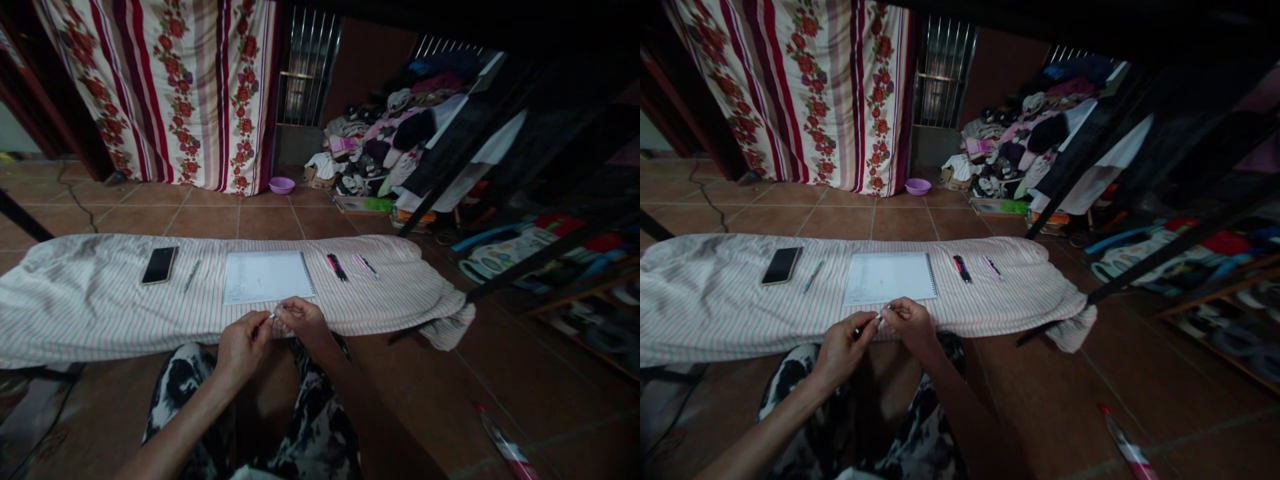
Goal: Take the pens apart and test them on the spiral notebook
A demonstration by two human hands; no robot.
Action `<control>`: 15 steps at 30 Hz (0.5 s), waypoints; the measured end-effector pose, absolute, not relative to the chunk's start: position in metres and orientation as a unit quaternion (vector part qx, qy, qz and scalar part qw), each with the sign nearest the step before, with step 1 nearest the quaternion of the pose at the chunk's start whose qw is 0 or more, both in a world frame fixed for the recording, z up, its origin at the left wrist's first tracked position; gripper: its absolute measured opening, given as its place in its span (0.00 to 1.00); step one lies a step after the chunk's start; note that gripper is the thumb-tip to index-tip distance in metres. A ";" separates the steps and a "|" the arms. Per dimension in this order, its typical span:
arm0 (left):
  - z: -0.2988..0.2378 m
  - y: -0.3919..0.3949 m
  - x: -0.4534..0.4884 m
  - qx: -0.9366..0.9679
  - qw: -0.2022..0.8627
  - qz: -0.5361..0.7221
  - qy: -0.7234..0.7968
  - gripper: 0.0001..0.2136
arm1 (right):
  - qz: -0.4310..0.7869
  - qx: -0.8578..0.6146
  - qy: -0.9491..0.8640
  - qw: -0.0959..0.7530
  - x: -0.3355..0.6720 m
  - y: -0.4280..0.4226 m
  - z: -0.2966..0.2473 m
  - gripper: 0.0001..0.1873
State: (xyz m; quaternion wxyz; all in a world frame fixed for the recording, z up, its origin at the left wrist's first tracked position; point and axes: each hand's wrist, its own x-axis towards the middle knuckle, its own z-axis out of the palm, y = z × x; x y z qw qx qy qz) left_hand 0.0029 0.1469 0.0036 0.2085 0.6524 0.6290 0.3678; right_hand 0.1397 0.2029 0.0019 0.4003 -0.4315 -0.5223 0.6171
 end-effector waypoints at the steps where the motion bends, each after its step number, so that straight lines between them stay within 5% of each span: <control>1: 0.004 0.147 0.003 0.655 0.205 0.368 0.628 0.12 | 0.615 -0.434 -0.526 0.396 0.140 0.203 0.002 0.14; 15: -0.002 0.147 0.003 0.647 0.211 0.390 0.620 0.12 | 0.535 -0.446 -0.603 0.389 0.140 0.197 0.000 0.12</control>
